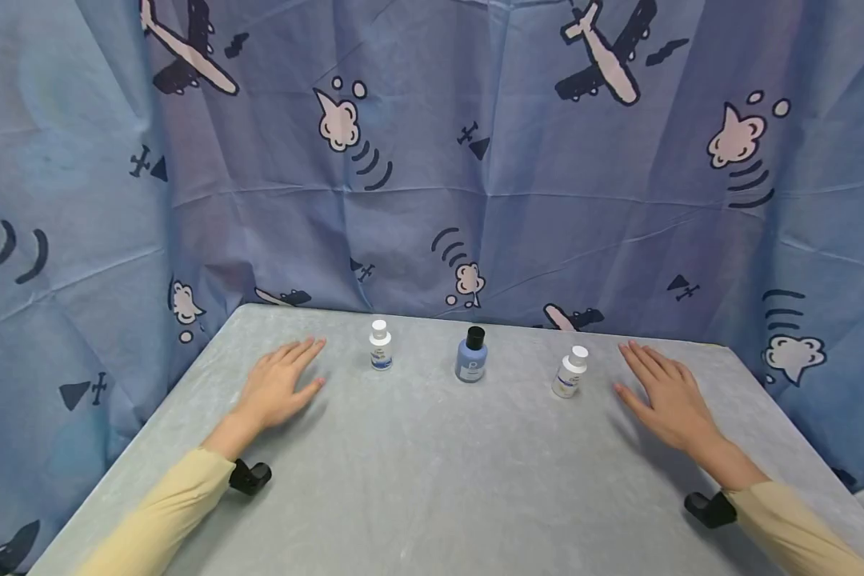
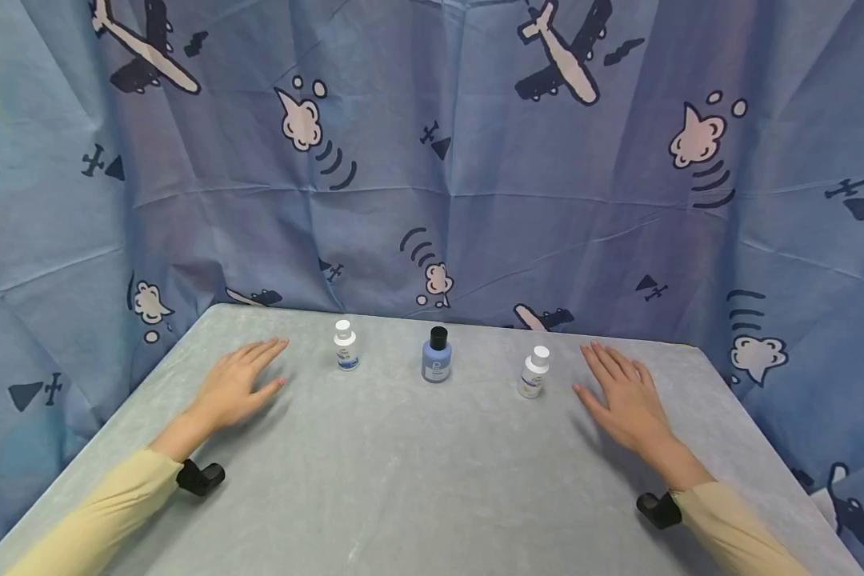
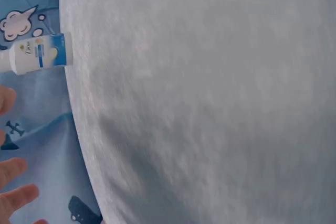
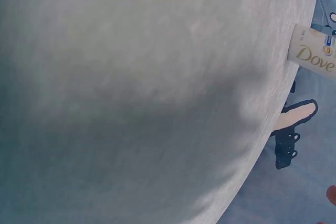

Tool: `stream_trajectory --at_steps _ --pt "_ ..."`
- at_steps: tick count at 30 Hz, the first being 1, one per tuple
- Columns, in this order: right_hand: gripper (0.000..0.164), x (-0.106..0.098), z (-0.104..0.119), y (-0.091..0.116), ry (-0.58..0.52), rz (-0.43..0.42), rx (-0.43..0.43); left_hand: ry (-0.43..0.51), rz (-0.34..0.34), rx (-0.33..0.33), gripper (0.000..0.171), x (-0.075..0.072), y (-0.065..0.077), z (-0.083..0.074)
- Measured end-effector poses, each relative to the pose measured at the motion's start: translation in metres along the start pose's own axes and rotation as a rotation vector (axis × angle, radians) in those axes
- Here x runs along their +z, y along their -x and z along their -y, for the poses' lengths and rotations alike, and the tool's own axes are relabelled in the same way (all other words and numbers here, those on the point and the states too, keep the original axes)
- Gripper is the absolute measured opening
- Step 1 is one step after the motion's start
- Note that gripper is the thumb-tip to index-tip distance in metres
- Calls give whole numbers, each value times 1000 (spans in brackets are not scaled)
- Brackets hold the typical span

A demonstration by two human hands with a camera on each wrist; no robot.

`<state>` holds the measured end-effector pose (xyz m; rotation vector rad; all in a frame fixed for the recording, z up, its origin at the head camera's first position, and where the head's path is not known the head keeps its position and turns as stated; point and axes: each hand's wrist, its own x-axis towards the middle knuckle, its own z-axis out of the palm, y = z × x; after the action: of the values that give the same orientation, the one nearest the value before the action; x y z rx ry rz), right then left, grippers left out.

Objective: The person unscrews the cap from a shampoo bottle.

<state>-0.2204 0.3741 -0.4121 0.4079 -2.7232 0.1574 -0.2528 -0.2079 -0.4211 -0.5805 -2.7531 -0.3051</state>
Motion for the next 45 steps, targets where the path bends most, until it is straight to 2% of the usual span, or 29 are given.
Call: stream_trajectory --at_steps 7,12,19,24,33,38,45 --pt "52 0 13 -5 -50 -150 -8 90 -55 -7 52 0 -1 -10" --pt "40 2 25 -10 -116 -253 -22 139 -113 -58 41 0 -2 -15" --pt "35 5 42 -14 -172 -364 -23 202 -175 -132 34 0 -1 -22" --pt "33 8 55 -19 -209 -441 -53 234 -201 -171 32 1 -1 -26" --pt "29 13 78 -31 -266 -501 -117 338 -265 -211 26 4 -6 -36" --pt "28 16 90 -37 -290 -515 -139 427 -280 -262 24 6 -8 -42" --pt "28 24 109 -48 -323 -545 -147 502 -309 -331 21 7 -9 -48"
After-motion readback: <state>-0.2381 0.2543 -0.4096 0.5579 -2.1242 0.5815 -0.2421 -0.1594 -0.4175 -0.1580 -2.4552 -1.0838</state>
